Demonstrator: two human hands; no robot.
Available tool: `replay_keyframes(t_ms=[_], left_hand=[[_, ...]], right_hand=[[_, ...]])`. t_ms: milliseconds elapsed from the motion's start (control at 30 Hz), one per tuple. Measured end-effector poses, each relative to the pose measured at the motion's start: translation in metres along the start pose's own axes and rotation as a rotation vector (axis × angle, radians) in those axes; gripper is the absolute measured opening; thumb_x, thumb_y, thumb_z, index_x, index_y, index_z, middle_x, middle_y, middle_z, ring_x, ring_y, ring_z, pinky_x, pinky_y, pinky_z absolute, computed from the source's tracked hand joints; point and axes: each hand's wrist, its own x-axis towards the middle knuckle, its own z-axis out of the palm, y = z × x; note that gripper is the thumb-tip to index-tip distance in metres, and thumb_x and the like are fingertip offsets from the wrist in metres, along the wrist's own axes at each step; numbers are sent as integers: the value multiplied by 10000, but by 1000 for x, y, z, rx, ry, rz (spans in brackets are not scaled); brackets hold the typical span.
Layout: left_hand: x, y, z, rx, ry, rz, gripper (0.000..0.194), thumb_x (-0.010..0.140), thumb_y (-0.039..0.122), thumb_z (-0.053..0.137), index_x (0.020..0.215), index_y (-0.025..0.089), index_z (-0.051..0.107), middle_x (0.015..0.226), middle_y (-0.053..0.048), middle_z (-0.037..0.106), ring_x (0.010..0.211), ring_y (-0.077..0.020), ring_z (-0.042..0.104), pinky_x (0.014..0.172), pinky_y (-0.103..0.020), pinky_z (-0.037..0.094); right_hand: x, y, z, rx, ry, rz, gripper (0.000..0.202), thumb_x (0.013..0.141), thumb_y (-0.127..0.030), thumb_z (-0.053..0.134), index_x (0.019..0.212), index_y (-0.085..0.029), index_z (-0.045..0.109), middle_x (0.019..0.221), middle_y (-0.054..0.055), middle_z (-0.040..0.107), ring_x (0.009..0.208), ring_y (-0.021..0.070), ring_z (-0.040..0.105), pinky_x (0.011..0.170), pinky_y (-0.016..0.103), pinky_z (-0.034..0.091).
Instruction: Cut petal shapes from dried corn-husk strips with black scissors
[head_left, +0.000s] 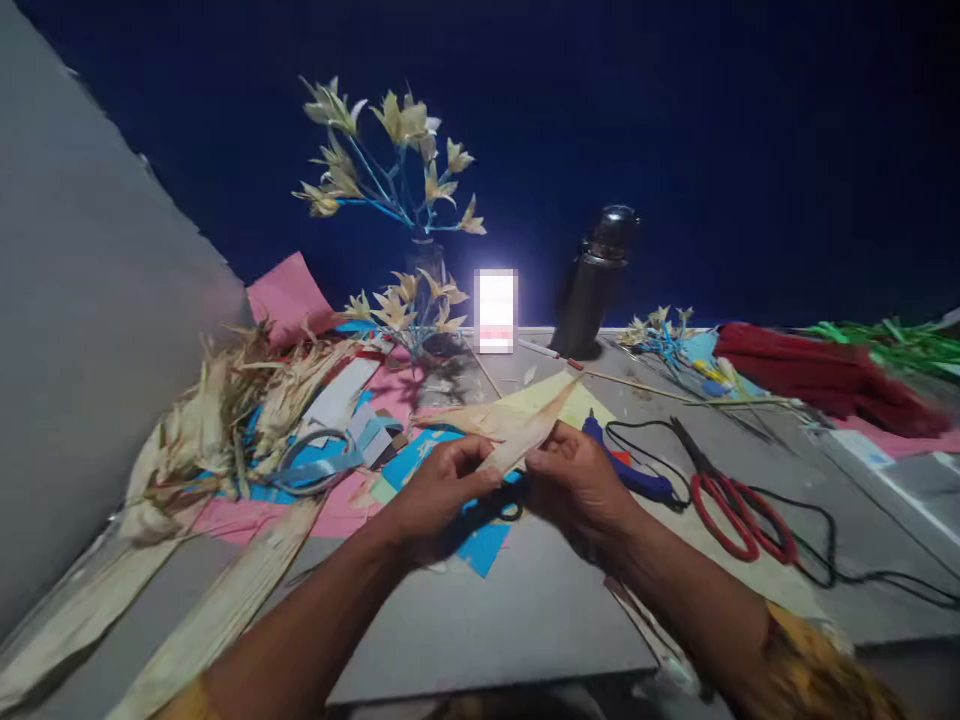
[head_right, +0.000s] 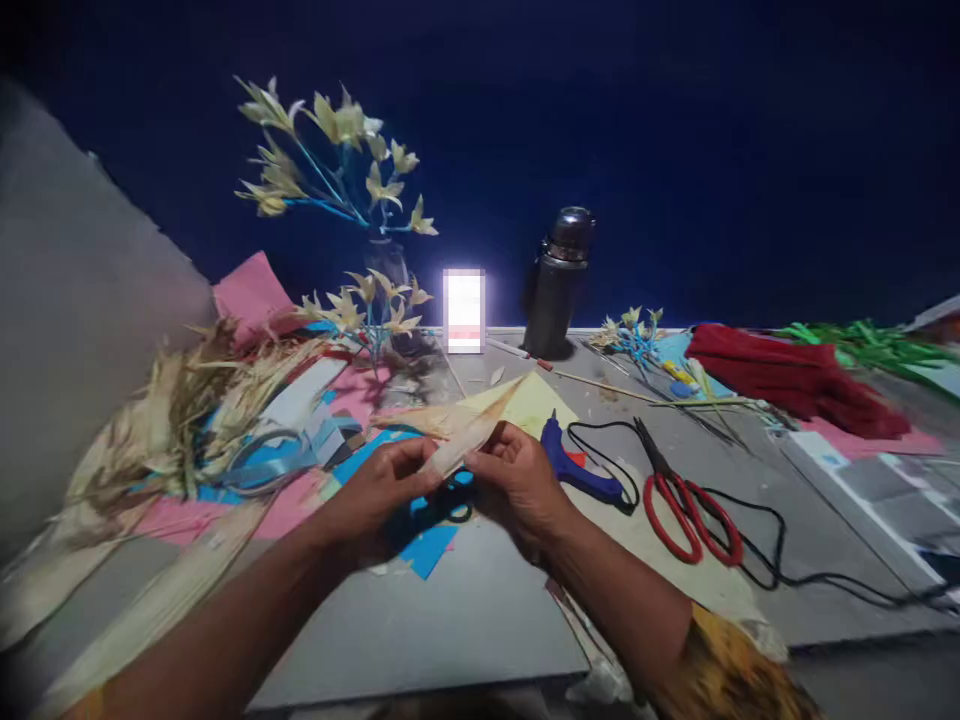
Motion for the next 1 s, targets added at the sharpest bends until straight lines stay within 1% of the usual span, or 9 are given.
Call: replay_keyframes(t_ms=[100, 167, 333, 467, 600, 700, 767, 933, 1000], left_hand=[[1, 4, -1, 81, -61, 25, 269, 741, 352, 797, 746, 125, 653, 719, -13, 569, 668, -114, 507, 644, -252, 449], [2, 4, -2, 70, -74, 21, 269, 738, 353, 797, 750, 125, 655, 706, -13, 572, 655, -112, 504, 642, -256, 449], [2, 0, -3, 30, -44, -19, 246, 697, 309, 818, 767, 134, 660, 705, -14, 601, 647, -114, 523, 622, -246, 426], [1, -1, -3, 11, -64, -70, 230, 678, 280, 816, 780, 137, 667, 707, -20, 631, 618, -109, 538, 574, -227, 393], [2, 0, -1, -10, -57, -74, 258, 675, 301, 820, 760, 135, 641, 636, 6, 583, 553, -88, 496, 541, -217, 366], [4, -2, 0, -1, 5, -48, 305, 654, 321, 844, 746, 122, 633, 631, 10, 564, 536, -76, 462, 524, -211, 345], [5, -4, -1, 3, 12, -57, 323, 652, 338, 850, 756, 112, 644, 643, -6, 582, 540, -84, 473, 524, -217, 347], [4, -4, -4, -67, -140, -72, 365, 667, 378, 839, 830, 82, 701, 767, -94, 667, 660, -158, 592, 614, -267, 428], [3, -3, -4, -91, -151, -71, 359, 667, 376, 839, 823, 82, 704, 767, -94, 667, 667, -157, 596, 629, -267, 434]], right_hand=[[-3, 2, -4, -109, 38, -2, 313, 694, -271, 856, 912, -181, 649, 805, 14, 666, 699, 143, 605, 690, 273, 483], [-5, 3, -5, -160, 54, 0, 306, 701, -285, 852, 904, -182, 648, 793, 12, 664, 697, 147, 607, 667, 268, 477], [-6, 4, -5, -210, 75, 25, 280, 708, -302, 842, 846, -188, 626, 731, -9, 652, 608, 116, 565, 592, 237, 439], [-6, 4, -4, -225, 87, 35, 291, 701, -314, 844, 836, -192, 617, 719, -10, 649, 630, 133, 588, 606, 249, 449], [-7, 4, -2, -212, 91, 58, 320, 666, -295, 864, 859, -188, 631, 740, 1, 668, 647, 143, 604, 617, 257, 460], [-8, 5, -1, -214, 57, 74, 326, 641, -276, 879, 851, -170, 654, 763, 17, 686, 653, 140, 603, 617, 251, 461], [-7, 6, -1, -173, 20, 93, 337, 646, -275, 880, 888, -157, 676, 775, 28, 692, 663, 139, 608, 635, 254, 472], [-5, 3, -1, 0, -91, 206, 363, 636, -270, 886, 908, -122, 696, 741, 34, 674, 587, 87, 569, 576, 193, 433], [-5, 0, 0, 10, -114, 191, 356, 646, -267, 878, 917, -126, 695, 758, 38, 673, 604, 96, 578, 586, 200, 440]])
